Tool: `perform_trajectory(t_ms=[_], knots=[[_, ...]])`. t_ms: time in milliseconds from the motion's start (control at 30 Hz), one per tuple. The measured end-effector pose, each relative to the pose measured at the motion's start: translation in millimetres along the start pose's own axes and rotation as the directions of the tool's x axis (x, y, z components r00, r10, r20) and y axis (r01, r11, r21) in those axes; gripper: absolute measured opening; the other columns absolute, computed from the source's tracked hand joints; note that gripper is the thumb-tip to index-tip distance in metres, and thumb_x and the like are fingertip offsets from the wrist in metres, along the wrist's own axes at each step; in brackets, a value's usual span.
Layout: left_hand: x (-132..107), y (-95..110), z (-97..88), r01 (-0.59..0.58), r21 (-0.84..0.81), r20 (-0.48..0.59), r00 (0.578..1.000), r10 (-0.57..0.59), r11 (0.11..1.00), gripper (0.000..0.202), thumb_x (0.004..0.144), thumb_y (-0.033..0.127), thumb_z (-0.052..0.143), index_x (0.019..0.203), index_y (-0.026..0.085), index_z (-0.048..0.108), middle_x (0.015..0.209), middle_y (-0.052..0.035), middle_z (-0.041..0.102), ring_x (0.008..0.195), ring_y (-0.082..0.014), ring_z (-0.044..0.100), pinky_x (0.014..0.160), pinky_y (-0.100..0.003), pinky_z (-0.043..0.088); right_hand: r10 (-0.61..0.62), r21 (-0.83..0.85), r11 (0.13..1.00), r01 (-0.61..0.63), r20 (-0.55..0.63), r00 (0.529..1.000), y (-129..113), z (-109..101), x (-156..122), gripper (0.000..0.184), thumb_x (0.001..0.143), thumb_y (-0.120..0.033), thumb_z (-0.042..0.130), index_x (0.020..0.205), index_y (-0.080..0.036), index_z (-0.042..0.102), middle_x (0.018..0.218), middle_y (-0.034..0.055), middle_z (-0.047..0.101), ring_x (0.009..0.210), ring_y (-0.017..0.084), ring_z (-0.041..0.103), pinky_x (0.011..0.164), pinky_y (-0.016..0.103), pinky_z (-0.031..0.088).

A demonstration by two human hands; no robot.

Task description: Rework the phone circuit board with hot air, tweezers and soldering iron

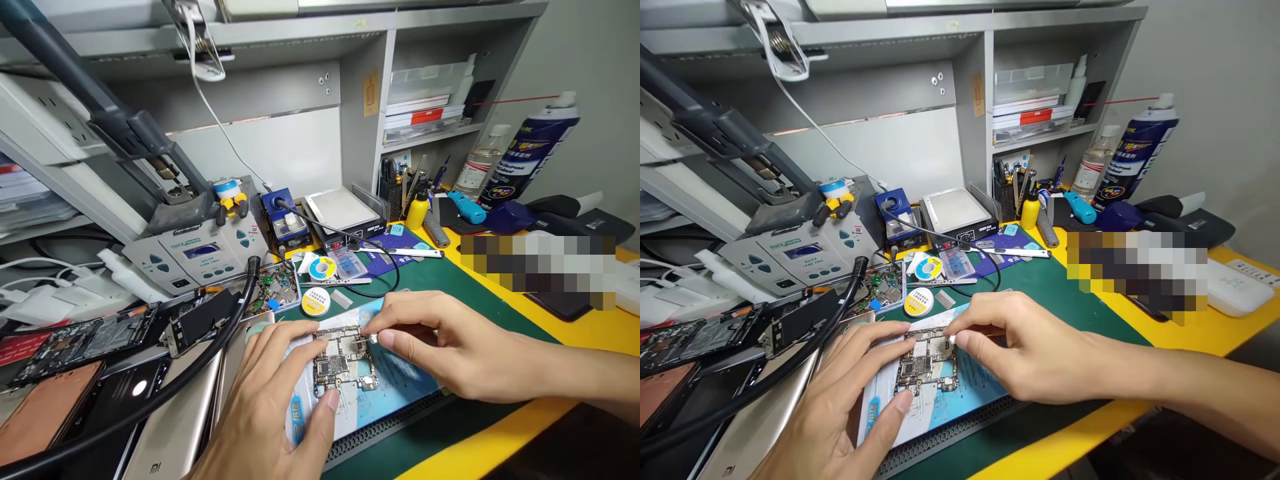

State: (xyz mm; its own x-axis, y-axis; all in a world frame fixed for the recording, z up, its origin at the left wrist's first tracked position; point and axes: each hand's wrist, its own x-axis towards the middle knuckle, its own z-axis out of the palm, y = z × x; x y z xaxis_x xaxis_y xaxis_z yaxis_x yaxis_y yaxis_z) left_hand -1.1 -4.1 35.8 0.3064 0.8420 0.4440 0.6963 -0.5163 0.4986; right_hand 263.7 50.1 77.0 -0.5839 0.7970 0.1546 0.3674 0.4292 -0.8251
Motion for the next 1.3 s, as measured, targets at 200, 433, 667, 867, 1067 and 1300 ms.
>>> perform_trajectory(t_ms=[200, 433, 667, 867, 1067, 1300], knots=[[12.8, -4.2, -5.6, -0.018, -0.113, -0.03, 0.999, 0.014, 0.993, 0.018, 0.101, 0.024, 0.064, 0.116, 0.028, 0.073, 0.119, -0.0066, 0.072, 0.12, -0.0247, 0.064, 0.107, -0.045, 0.053, 0.186, 0.27, 0.937, -0.222, 0.155, 0.97, 4.8, -12.8, 5.0, 0.059, 0.097, -0.069, 0.072, 0.099, -0.012, 0.082, 0.075, 0.0001, 0.056, 0.068, 0.014, 0.042, 0.061, 0.028, 0.036], [38.2, 29.6, -25.6, 0.101, -0.181, 0.073, 0.993, -0.089, 0.978, 0.023, 0.105, 0.037, 0.061, 0.09, 0.028, 0.076, 0.089, 0.0013, 0.075, 0.084, -0.0157, 0.068, 0.08, -0.031, 0.053, 0.181, 0.329, 0.912, -0.246, 0.217, 0.959, 12.5, -16.3, 5.9, 0.064, 0.088, -0.076, 0.076, 0.093, -0.013, 0.079, 0.075, 0.0003, 0.061, 0.059, 0.011, 0.043, 0.052, 0.026, 0.032], [51.9, 59.1, -22.4, 0.289, -0.215, 0.193, 0.949, -0.249, 0.933, 0.024, 0.095, 0.048, 0.07, 0.09, 0.027, 0.081, 0.077, 0.0029, 0.073, 0.069, -0.0137, 0.058, 0.066, -0.027, 0.045, 0.156, 0.375, 0.896, -0.238, 0.236, 0.959, 11.5, -16.7, 2.1, 0.047, 0.089, -0.06, 0.081, 0.093, -0.013, 0.081, 0.072, -0.0015, 0.06, 0.053, 0.008, 0.038, 0.047, 0.024, 0.025], [52.3, 53.1, -28.2, 0.392, -0.244, 0.222, 0.913, -0.343, 0.887, 0.035, 0.096, 0.053, 0.067, 0.079, 0.024, 0.076, 0.073, 0.0022, 0.068, 0.071, -0.0138, 0.053, 0.067, -0.026, 0.042, 0.169, 0.442, 0.853, -0.278, 0.27, 0.948, 11.7, -18.8, 2.7, 0.052, 0.083, -0.063, 0.087, 0.086, -0.013, 0.077, 0.067, -0.0028, 0.06, 0.051, 0.007, 0.038, 0.046, 0.024, 0.024], [49.9, 46.1, -33.5, 0.453, -0.253, 0.238, 0.885, -0.399, 0.855, 0.043, 0.097, 0.061, 0.066, 0.084, 0.022, 0.076, 0.076, 0.0017, 0.066, 0.072, -0.014, 0.053, 0.067, -0.028, 0.042, 0.206, 0.501, 0.793, -0.346, 0.315, 0.927, 10.2, -20.1, 4.9, 0.055, 0.079, -0.064, 0.09, 0.089, -0.012, 0.077, 0.068, -0.0026, 0.062, 0.049, 0.005, 0.036, 0.046, 0.025, 0.019], [51.8, 39.0, -29.7, 0.453, -0.257, 0.275, 0.881, -0.385, 0.854, 0.043, 0.098, 0.061, 0.069, 0.091, 0.019, 0.073, 0.081, 0.0005, 0.068, 0.075, -0.0152, 0.06, 0.072, -0.031, 0.049, 0.239, 0.525, 0.763, -0.376, 0.31, 0.92, 8.6, -20.5, 5.4, 0.046, 0.079, -0.056, 0.092, 0.081, -0.014, 0.074, 0.068, -0.0025, 0.063, 0.049, 0.005, 0.038, 0.044, 0.025, 0.017]])
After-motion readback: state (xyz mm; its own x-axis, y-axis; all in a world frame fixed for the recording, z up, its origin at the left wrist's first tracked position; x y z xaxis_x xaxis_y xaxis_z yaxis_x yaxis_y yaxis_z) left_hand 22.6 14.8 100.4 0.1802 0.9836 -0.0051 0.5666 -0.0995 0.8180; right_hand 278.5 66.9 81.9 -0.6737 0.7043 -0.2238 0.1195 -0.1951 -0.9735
